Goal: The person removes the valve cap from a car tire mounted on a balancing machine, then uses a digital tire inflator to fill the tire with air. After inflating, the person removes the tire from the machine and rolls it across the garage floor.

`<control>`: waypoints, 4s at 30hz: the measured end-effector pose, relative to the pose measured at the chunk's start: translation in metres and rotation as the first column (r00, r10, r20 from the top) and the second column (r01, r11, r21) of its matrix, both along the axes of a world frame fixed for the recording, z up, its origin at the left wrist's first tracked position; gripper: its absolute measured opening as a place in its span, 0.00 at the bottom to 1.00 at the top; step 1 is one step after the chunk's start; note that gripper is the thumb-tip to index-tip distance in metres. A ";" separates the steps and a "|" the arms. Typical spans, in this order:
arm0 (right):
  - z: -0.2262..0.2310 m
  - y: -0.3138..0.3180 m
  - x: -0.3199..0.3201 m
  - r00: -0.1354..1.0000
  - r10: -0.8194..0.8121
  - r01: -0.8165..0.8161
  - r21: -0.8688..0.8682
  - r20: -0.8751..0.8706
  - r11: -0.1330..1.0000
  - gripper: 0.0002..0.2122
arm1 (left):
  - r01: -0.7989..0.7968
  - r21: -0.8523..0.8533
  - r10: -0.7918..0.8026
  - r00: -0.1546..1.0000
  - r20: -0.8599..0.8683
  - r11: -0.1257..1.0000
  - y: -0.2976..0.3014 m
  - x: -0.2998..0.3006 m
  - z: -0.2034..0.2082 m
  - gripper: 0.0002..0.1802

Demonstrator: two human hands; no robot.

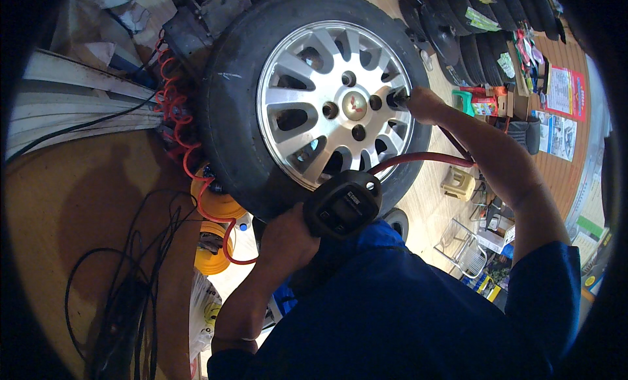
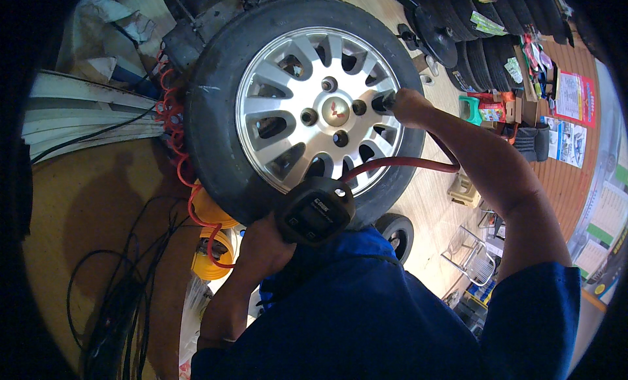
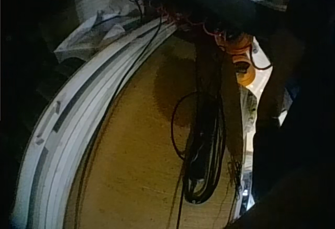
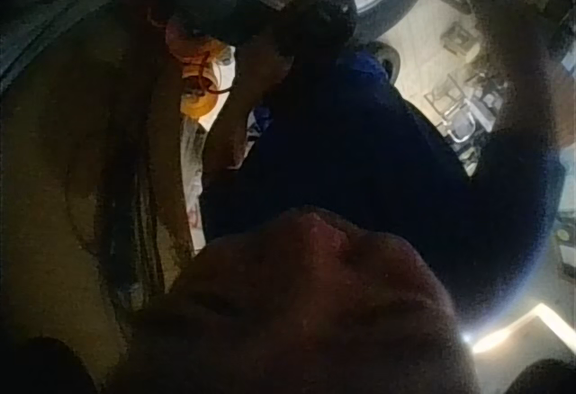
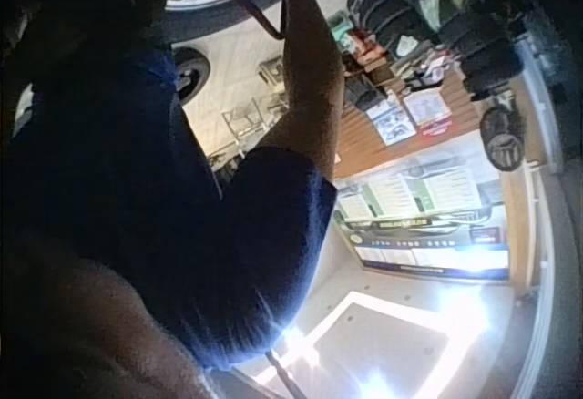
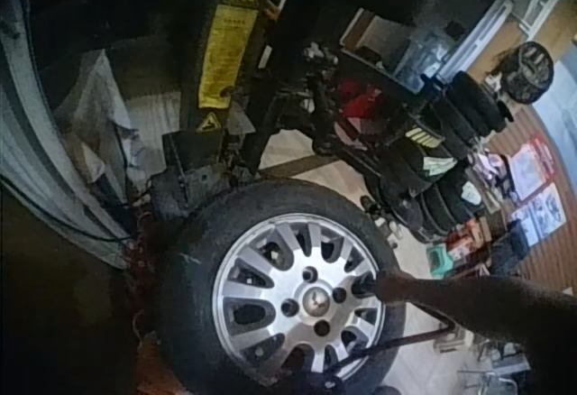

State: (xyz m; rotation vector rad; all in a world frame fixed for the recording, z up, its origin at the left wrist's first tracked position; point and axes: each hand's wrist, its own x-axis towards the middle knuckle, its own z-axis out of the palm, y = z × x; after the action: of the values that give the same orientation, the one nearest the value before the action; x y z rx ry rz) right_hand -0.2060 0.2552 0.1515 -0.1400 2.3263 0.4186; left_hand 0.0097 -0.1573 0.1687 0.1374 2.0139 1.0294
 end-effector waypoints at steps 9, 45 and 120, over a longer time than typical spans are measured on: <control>-0.002 0.003 -0.002 0.989 0.142 -0.144 0.035 0.048 0.989 0.12 | -0.004 0.000 0.004 1.000 0.009 1.000 0.001 0.005 -0.009 0.20; -0.018 0.015 -0.015 0.937 0.336 -0.343 0.061 0.099 0.937 0.20 | -0.264 0.186 0.276 0.960 -0.039 0.946 0.002 0.001 0.004 0.29; 0.009 -0.010 -0.011 0.990 0.132 -0.127 0.087 -0.051 0.988 0.10 | -0.278 0.173 0.299 0.948 -0.111 0.945 -0.018 0.026 0.006 0.18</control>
State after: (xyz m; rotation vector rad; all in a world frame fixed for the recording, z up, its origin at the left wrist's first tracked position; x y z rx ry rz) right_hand -0.2170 0.2451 0.1609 -0.2429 2.3589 0.5912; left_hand 0.0354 -0.1749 0.1745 -0.0079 2.1173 1.3979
